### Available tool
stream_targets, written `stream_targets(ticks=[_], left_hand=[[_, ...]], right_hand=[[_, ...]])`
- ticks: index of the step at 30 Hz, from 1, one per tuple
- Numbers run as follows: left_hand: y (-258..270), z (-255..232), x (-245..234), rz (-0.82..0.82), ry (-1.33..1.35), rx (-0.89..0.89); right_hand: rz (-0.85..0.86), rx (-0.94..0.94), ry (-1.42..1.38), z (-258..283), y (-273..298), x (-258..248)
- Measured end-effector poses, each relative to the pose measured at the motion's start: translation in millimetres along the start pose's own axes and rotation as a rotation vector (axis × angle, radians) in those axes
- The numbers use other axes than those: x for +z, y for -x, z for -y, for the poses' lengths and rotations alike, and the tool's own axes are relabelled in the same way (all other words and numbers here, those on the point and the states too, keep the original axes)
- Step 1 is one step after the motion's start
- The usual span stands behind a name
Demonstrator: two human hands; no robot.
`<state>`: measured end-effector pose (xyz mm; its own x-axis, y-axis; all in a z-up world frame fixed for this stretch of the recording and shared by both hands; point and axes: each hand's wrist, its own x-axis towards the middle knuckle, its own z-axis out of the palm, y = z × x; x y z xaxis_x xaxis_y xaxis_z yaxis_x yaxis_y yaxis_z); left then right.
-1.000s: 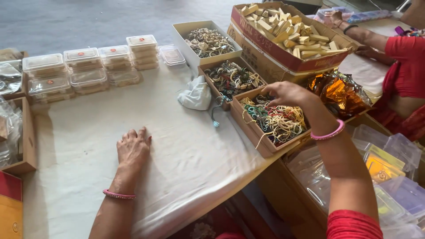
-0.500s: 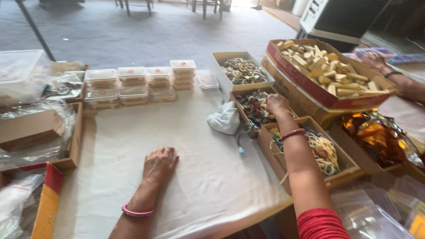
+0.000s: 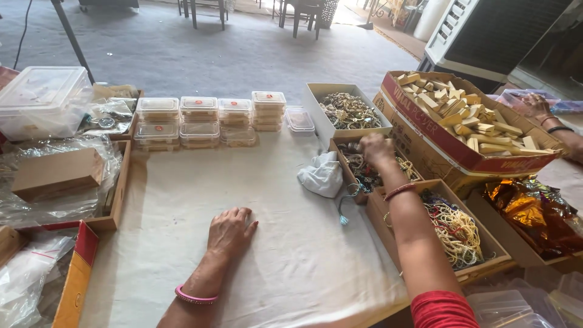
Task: The person wipes a beaded necklace with a cloth, then places it into a small plastic bag and a cloth pouch. They place the pouch into a clear plastic container and set it aside. The person repeats this process with a second necklace, wiping it, bagging it, placing it in a pouch, and then into a container.
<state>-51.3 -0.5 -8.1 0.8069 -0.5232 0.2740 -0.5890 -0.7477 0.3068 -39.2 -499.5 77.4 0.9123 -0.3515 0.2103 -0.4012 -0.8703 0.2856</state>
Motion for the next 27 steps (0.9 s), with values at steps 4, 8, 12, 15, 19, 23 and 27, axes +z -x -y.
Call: stream_targets(ticks=[4,8,12,15,19,23,27], left_hand=[[-1,2,3,-0.001,0.007,-0.003],[-2,2,5,-0.017,0.042,0.007],[0,1,-1,0.029,0.033,-0.007],[-7,14,24,-0.022,0.089,0.028],[-14,22,11,-0.017,0.388,-0.092],[-14,58,9,-0.438,0.773,-0.209],[-10,89,-4,-0.568,1.107,-0.452]], right_hand=[[-0.181,0.101,-0.417,-34,-13,-81],[-0.328,0.147,-0.882,-54,-21,-194],[-0.464,-0.148,-0.988,-54,1,-307],[-0.468,-0.220,-1.083,-34,15,-363],[-0.366,-0.396,-1.062,15,51,-393],[-0.144,-0.405,-1.307,64,67,-349],[0.113,-0.047,-1.042,99,54,-251]])
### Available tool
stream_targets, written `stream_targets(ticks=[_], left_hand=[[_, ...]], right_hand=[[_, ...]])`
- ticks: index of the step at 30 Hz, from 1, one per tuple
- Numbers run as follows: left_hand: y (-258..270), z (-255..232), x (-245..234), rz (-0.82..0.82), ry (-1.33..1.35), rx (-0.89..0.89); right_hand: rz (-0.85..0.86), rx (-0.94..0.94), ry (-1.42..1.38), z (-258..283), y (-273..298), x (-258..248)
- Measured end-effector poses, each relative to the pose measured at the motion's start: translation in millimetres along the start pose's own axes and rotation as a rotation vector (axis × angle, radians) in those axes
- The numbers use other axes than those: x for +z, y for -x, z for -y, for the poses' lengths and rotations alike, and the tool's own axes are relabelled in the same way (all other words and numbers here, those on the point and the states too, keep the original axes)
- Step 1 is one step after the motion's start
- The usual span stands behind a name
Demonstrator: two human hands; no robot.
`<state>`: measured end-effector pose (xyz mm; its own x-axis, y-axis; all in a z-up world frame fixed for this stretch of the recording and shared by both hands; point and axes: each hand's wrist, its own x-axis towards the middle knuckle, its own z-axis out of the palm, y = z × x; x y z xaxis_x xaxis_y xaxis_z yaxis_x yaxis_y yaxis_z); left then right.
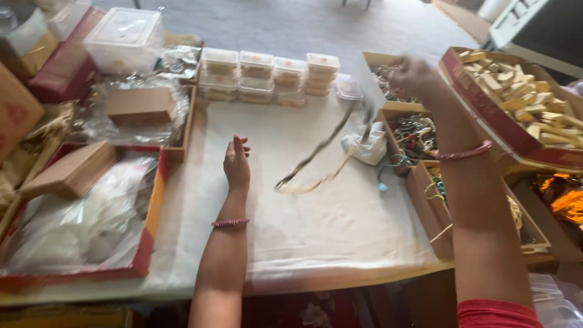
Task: The person wipes a beaded necklace with a cloth, then places it into a small plastic bag and a cloth pouch. They place the pouch into a clear plastic container and set it aside. The person repeats this process with a second necklace, wiping it, bagging it, placing it in a pouch, and then into a container.
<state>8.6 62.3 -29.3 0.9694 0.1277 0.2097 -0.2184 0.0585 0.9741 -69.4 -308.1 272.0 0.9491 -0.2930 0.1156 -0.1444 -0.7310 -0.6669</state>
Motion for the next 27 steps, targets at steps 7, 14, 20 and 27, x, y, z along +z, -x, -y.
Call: stream_targets(ticks=[7,14,20,27], left_hand=[[15,-13,15,0.088,-0.300,0.054],[44,-32,30,0.549,-0.777,0.529],[12,4,5,0.207,-0.962,0.417],[12,-9,-5,0.069,-0.934,0.334]], right_hand=[[0.049,0.179,0.351,-135,-36,87],[-0.104,0.015,1.026,-183,-11,149],[-0.276,-0.155,1.241,-190,-20,164],[-0.441,-0.782,0.692,-62,25,298]])
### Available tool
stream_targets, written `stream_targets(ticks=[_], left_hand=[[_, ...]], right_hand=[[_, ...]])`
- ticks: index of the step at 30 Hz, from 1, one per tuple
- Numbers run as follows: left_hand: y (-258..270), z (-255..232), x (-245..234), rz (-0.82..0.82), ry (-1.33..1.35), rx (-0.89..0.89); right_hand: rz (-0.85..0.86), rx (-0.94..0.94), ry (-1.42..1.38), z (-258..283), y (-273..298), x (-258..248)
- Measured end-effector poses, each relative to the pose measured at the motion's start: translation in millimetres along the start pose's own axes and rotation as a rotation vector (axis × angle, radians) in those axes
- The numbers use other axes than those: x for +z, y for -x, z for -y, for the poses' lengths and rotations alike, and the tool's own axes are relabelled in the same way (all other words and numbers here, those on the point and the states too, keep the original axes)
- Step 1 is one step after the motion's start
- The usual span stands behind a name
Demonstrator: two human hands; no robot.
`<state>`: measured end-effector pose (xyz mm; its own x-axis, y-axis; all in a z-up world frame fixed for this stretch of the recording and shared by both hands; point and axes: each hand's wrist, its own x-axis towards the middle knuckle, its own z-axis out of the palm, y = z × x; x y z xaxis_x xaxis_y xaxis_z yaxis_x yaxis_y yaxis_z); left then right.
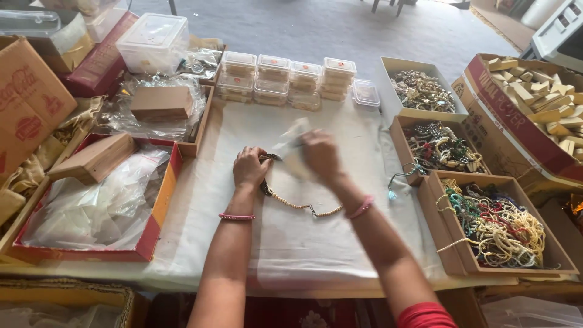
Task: The person wipes a beaded necklace with a cloth, then places it into a small plastic bag and a cloth pouch. They place the pouch into a clear plastic container and set it aside. The person repeats this process with a second necklace, wiping it, bagging it, placing it in a pouch, and then into a container.
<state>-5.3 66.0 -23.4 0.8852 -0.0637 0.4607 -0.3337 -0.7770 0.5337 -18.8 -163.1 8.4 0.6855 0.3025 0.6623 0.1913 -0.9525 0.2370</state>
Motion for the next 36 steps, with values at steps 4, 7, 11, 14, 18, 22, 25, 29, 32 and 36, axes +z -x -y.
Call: stream_targets(ticks=[4,7,11,14,18,22,25,29,32,36], left_hand=[[-4,36,45,-0.045,-0.002,0.003],[-1,24,35,-0.092,-0.016,0.018],[8,2,7,-0.052,-0.067,0.008],[14,-5,-5,-0.046,-0.097,0.008],[18,-7,-12,-0.038,-0.141,-0.031],[21,4,-3,-0.020,-0.160,-0.084],[16,17,1,-0.072,-0.228,-0.104],[12,13,-2,-0.289,-0.205,0.215],[8,4,9,-0.229,-0.125,0.428],[14,1,3,0.056,-0.159,0.323]], right_hand=[[0.143,-0.058,-0.173,92,8,0],[0.155,-0.023,-0.230,92,16,-10],[0.635,0.342,-0.226,43,34,-28],[0.654,0.461,-0.191,8,56,-40],[0.635,0.582,-0.307,-25,86,-46],[0.268,0.331,-0.550,-73,132,3],[0.255,0.823,-1.076,-75,126,-17],[-0.156,0.714,-0.606,-51,89,-42],[-0.020,0.387,-0.398,-15,53,-21],[0.050,-0.155,-0.403,54,39,-14]])
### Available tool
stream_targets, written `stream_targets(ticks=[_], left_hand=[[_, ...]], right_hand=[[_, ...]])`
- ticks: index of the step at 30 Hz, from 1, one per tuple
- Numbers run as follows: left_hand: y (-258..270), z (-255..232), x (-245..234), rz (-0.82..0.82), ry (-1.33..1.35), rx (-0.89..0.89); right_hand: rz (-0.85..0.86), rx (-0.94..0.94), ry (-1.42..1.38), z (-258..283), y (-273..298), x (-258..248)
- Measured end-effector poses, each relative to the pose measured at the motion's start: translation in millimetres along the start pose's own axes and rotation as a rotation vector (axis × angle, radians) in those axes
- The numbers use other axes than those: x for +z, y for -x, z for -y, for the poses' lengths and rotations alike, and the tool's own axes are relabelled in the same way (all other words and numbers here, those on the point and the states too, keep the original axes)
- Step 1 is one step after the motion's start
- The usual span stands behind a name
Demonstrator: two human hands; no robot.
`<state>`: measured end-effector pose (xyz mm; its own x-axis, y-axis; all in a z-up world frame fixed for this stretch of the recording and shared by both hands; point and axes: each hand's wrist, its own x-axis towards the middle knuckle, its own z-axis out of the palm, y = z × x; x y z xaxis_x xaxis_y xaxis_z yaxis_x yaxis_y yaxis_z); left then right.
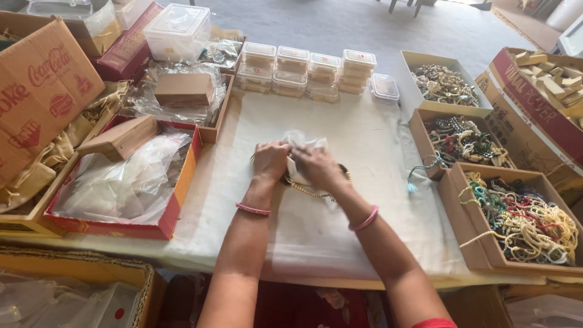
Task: The person wipes a beaded necklace with a cloth, then places it into a small plastic bag and a cloth pouch. They place the pouch into a clear plastic container and set it aside. The person repeats this process with a second necklace, wiping it, bagging it, placing it in a pouch, and then into a container.
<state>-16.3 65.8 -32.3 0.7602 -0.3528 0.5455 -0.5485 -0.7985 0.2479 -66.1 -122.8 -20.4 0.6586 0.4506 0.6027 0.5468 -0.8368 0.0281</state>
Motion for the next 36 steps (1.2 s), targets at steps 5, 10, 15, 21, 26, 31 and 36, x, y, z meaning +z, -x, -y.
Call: stream_targets(ticks=[5,10,15,21,26,31,36], left_hand=[[-9,15,-5,-0.063,-0.139,-0.230],[-9,22,-5,-0.119,-0.158,-0.394],[-10,16,-42,-0.052,-0.173,-0.443],[-10,20,-22,0.062,-0.108,-0.224],[-2,38,-30,0.073,-0.212,-0.418],[1,41,-39,0.051,-0.207,-0.526],[-3,66,52,-0.179,-0.165,0.019]], right_hand=[[0.109,0.127,0.024,-11,11,-13],[-0.017,0.461,-0.068,-77,46,-23],[-0.200,0.660,0.106,-72,46,-43],[-0.102,-0.150,-0.394,30,1,-23],[0.090,-0.066,-0.384,12,9,-35],[0.031,0.420,-0.057,-64,42,-30],[-0.251,0.454,0.270,-72,40,-39]])
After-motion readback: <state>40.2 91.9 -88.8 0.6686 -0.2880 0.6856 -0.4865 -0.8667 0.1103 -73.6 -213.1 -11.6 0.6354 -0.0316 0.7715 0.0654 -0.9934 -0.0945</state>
